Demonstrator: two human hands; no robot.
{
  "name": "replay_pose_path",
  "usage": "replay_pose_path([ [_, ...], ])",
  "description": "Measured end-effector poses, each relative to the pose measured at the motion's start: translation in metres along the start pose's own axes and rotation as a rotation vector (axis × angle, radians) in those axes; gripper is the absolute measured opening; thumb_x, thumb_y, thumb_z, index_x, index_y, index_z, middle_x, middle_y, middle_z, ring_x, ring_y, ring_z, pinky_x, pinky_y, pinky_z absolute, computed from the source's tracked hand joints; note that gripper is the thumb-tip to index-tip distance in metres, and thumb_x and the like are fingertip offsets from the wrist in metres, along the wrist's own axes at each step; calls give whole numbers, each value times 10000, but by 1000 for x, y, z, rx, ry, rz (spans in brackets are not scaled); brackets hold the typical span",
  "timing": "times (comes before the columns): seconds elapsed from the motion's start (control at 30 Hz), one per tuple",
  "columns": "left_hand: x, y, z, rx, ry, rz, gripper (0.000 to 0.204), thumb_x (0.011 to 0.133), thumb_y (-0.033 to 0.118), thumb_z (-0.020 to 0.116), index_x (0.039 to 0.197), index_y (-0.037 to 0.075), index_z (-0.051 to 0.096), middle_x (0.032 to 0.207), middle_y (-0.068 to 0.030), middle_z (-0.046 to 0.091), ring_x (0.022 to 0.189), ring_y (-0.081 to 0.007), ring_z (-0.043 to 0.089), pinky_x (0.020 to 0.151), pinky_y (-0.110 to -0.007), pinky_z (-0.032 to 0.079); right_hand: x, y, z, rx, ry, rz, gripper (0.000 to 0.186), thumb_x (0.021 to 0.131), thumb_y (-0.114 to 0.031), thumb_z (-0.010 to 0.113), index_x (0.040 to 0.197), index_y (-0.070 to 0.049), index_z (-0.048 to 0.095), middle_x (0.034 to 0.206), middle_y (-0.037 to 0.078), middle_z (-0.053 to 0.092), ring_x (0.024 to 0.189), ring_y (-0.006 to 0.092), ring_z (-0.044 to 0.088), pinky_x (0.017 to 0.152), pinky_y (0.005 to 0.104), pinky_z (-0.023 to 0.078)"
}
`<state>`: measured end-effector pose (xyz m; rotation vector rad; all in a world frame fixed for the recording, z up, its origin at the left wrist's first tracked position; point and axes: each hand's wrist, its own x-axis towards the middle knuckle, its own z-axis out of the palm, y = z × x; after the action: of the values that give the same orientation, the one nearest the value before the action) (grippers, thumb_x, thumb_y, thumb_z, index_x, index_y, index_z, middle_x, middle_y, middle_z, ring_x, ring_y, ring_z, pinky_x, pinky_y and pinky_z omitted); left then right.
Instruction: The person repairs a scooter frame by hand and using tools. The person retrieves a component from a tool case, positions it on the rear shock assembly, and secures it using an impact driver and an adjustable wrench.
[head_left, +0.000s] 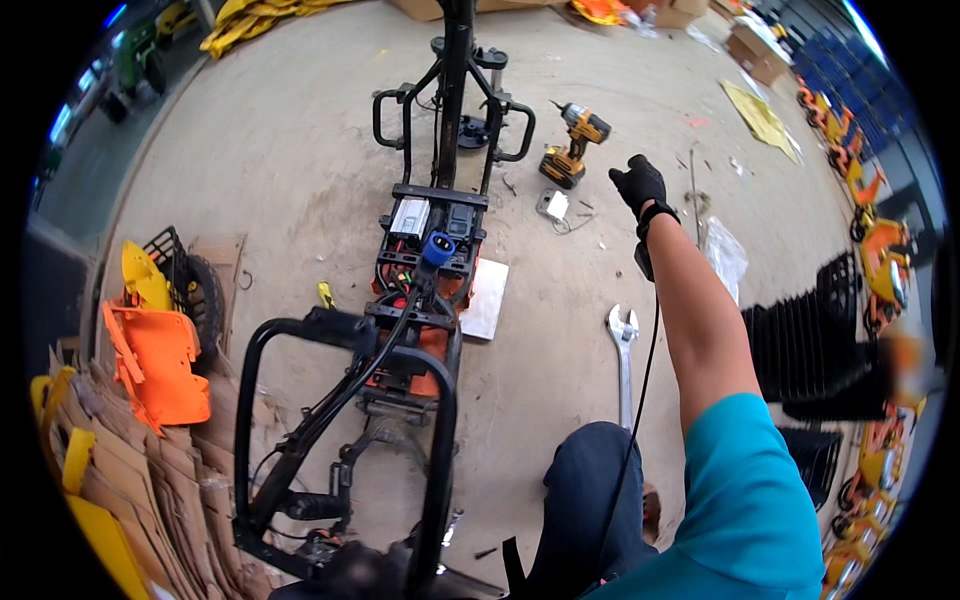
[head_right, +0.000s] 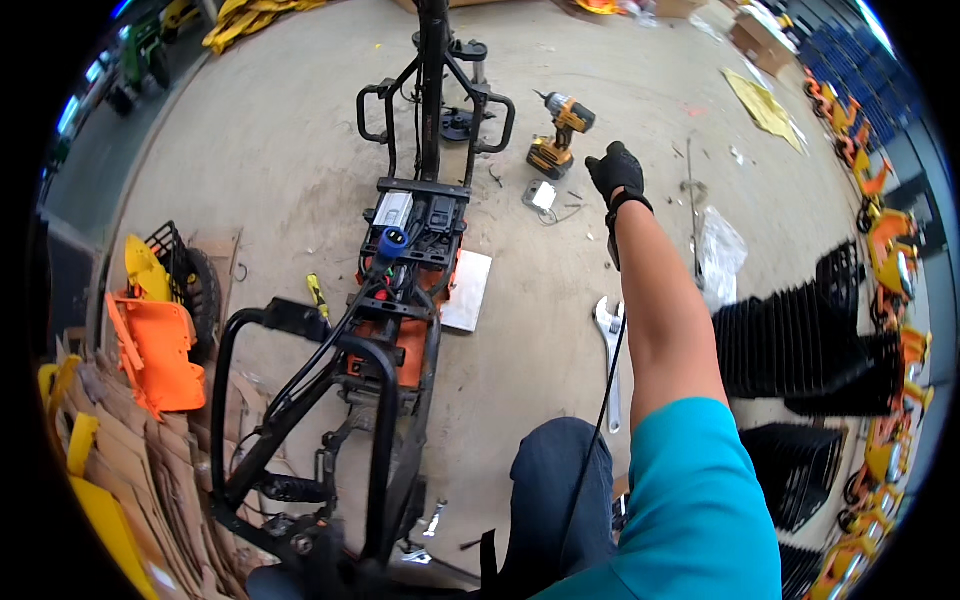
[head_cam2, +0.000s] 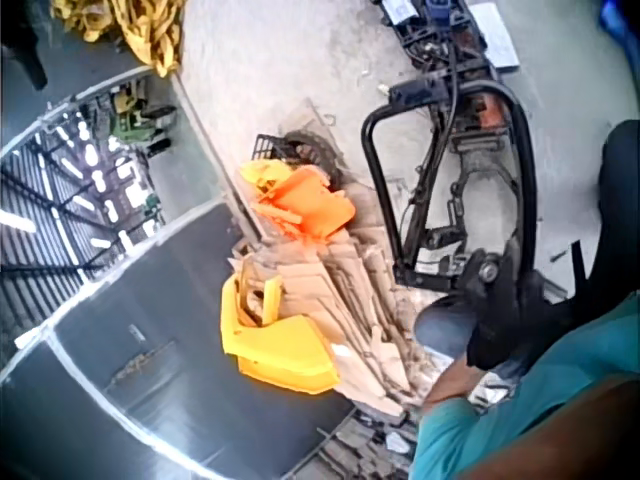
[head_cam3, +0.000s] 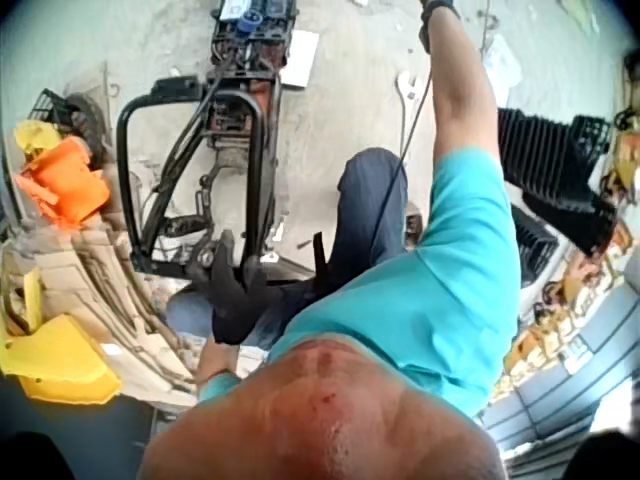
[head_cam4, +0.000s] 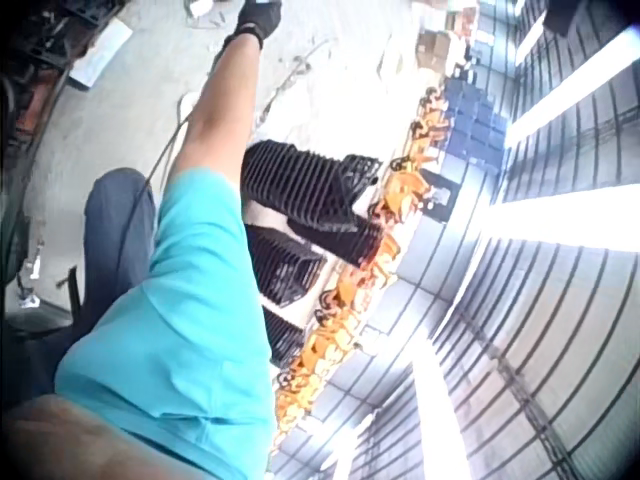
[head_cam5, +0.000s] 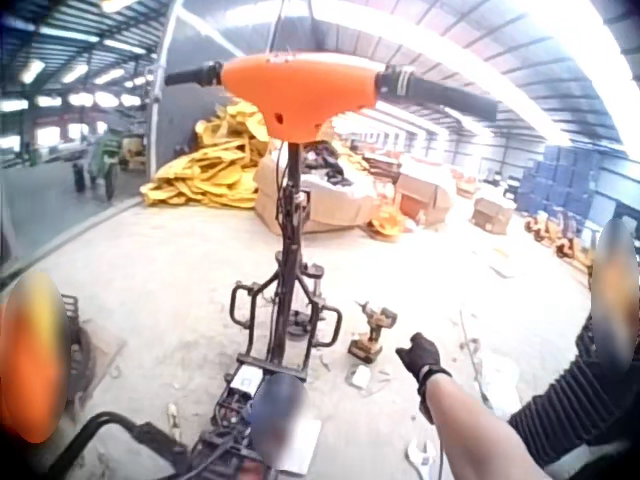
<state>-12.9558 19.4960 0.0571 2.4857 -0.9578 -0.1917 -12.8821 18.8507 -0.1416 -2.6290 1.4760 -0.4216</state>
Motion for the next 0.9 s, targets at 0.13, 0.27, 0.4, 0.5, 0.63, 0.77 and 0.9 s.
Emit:
replay_pose_path([
  [0.13,-6,0,31,111,199,-210,444,955,325,543,1204,-39,594,1015,-201,659,889,-391,607,918,-532,420,66,-1,44,-51,-2,-53,656,769,-419,760,1249,-21,556,1171,230,637,1107,379,604,930,448,494],
  [0.27,-22,-14,43,349,314,-179,438,966,353,528,1106,-55,607,1038,-213,658,929,-424,600,893,-535,446,116,-6,58,-65,-42,-91,810,718,-436,811,1344,-32,491,1258,220,595,1164,384,580,962,444,490],
  [0.4,4,13,33,223,255,-426,394,955,316,553,1103,-36,650,1096,-223,666,1019,-420,613,911,-512,459,167,-1,109,31,-48,-249,606,681,-439,839,1090,-71,585,1092,173,648,1049,359,624,875,454,519],
  [0.5,-19,7,45,222,346,-494,329,961,220,504,1135,-34,621,1107,-219,602,1031,-374,573,913,-490,440,176,-8,118,-103,-110,-252,623,732,-560,742,1113,-89,600,1147,169,632,1084,356,606,894,462,503],
  [0.63,-16,7,39,333,218,-536,346,1030,227,397,1137,-41,586,1107,-186,608,1080,-336,564,974,-442,424,209,28,141,-202,-218,-262,585,799,-540,658,1158,-82,594,1192,216,607,1142,384,568,932,474,485],
  [0.77,-18,7,49,156,416,-547,276,1016,152,433,1120,-42,600,1105,-173,618,1088,-315,570,982,-428,420,251,73,201,-53,-219,-345,436,771,-465,680,990,-88,670,903,169,696,868,329,670,729,426,526],
  [0.9,-12,37,40,185,280,-576,252,949,170,522,1082,0,652,1059,-168,624,1046,-315,583,894,-438,455,162,23,175,177,-369,-370,274,816,-395,665,824,-124,704,725,47,654,651,173,630,586,340,494],
])
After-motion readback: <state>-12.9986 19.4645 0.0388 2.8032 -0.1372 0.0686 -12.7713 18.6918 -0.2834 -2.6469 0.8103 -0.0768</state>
